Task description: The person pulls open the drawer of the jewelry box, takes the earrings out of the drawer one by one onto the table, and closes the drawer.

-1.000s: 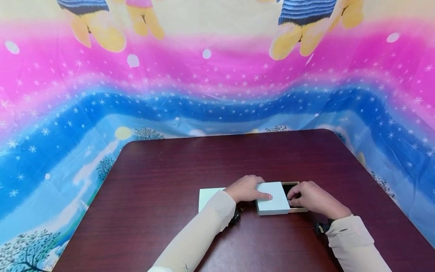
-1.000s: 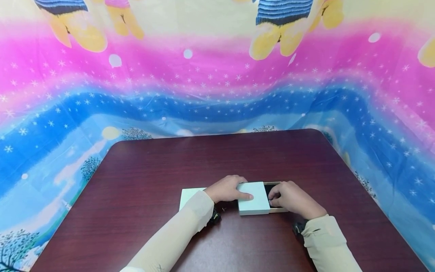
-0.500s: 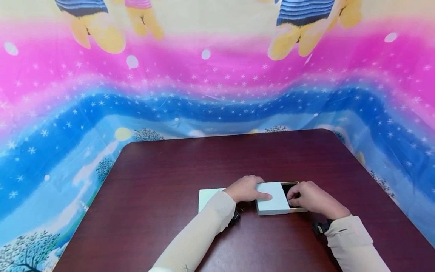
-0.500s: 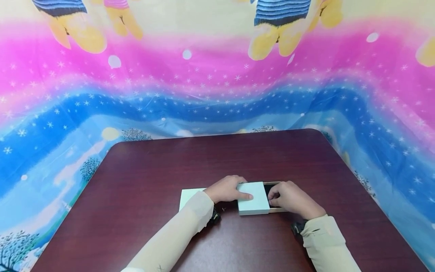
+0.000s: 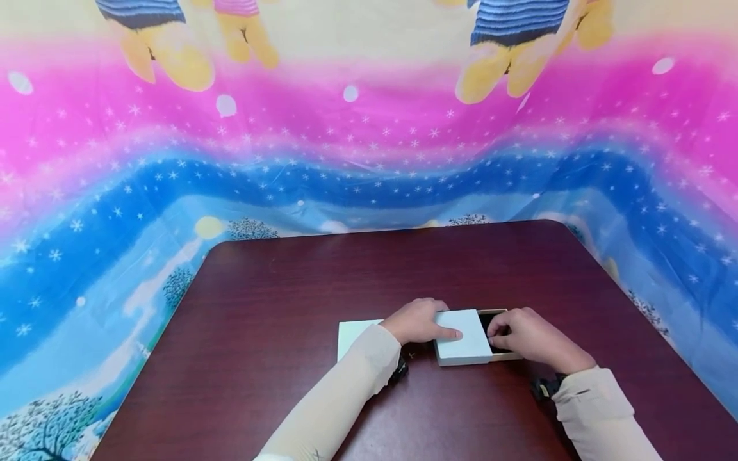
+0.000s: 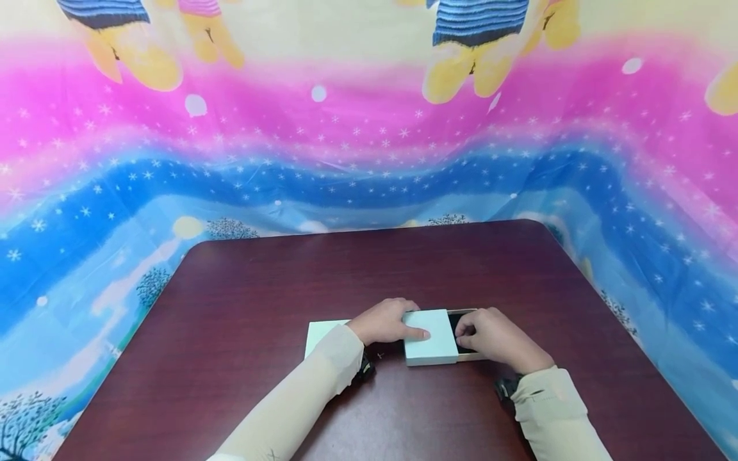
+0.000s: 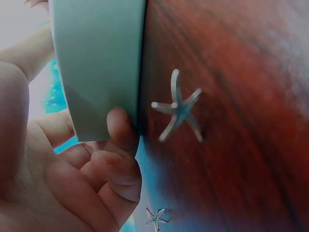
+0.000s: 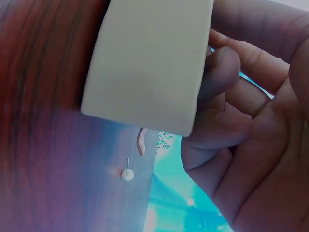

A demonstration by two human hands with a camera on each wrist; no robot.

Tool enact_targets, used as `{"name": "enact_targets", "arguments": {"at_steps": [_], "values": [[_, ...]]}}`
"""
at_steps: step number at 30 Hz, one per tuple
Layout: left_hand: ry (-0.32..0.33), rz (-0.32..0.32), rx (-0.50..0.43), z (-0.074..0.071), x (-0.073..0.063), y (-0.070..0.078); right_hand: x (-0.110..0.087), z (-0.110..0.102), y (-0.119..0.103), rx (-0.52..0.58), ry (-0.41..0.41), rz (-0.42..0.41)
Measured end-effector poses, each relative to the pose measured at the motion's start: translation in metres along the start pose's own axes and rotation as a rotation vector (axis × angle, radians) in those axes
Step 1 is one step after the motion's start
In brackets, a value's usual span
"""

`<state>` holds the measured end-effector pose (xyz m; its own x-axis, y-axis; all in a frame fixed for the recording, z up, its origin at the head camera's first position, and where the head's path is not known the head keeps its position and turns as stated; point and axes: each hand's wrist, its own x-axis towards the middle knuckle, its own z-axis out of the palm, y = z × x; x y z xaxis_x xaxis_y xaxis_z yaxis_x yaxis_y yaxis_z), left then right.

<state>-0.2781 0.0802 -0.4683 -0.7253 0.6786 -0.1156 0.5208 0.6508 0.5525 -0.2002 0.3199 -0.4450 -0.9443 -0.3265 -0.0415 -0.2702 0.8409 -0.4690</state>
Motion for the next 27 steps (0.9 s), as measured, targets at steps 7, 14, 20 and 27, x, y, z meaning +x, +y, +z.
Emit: {"name": "enact_targets", "arguments": {"at_steps": [7,14,20,27], "values": [[0.005,-0.006,-0.015,-0.0016,-0.0002,0.0002,0.0024,0.0012,0.0019,0.01,0.03,0.0],[-0.004,0.001,-0.013,-0.0003,-0.0002,0.0014,0.0021,0.0004,0.0045,0.02,0.046,-0.046],[-0.001,-0.013,-0.007,-0.0011,-0.001,0.0011,0.0046,0.0017,0.0031,0.034,0.05,-0.047],[0.007,-0.006,-0.009,-0.0004,-0.0009,0.002,0.0023,0.0003,0.0019,0.05,0.023,-0.019]]}}
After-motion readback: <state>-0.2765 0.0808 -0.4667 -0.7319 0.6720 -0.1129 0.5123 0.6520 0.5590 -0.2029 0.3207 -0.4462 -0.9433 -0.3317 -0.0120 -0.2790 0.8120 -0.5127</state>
